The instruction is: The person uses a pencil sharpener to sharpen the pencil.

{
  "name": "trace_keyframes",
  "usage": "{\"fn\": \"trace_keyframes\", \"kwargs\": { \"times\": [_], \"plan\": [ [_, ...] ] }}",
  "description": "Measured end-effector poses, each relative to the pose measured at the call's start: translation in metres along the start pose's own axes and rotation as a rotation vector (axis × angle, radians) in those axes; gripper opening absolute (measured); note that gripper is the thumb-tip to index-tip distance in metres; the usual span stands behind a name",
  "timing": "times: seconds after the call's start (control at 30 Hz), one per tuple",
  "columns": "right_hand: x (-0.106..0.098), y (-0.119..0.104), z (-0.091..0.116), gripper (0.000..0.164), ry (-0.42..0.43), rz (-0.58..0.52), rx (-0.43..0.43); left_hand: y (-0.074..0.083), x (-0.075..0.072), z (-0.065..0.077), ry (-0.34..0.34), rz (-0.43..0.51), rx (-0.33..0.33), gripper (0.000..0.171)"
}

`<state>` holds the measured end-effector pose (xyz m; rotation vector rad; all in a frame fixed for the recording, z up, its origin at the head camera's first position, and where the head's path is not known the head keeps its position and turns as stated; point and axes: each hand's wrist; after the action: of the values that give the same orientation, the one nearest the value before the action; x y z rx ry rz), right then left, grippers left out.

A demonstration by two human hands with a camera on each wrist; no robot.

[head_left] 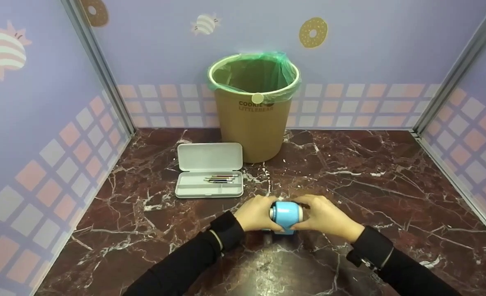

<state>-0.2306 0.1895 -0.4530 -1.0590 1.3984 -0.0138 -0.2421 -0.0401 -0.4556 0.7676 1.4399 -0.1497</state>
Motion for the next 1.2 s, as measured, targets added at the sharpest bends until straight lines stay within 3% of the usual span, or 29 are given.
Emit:
{"fn": "trace_keyframes", "kwargs": {
  "times": [0.23, 0.4, 0.7, 1.2],
  "plan": [
    [0.011, 0.019, 0.008, 0.066, -0.024, -0.192, 0.160, 0.000, -0.001, 0.000, -0.018, 0.006, -0.017, 0.074],
    [0.020, 0.027, 0.009, 0.065, -0.039, -0.265, 0.202, 0.000, 0.000, 0.000, -0.015, 0.013, -0.013, 0.071],
    [0.022, 0.033, 0.008, 0.062, -0.053, -0.276, 0.160, -0.001, -0.001, -0.001, -0.014, 0.025, -0.003, 0.068],
    [0.019, 0.035, 0.005, 0.050, -0.024, -0.179, 0.083, -0.003, -0.001, -0.002, -0.034, 0.010, 0.029, 0.061]
  ]
}}
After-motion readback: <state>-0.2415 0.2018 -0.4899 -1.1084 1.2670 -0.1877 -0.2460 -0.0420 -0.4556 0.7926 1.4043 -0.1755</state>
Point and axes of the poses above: each hand's wrist, its own z-axis away from the middle knuckle, its own x-axis out of the palm, y = z × x, and after that the axes turned 7 degrees about -z, right-handed
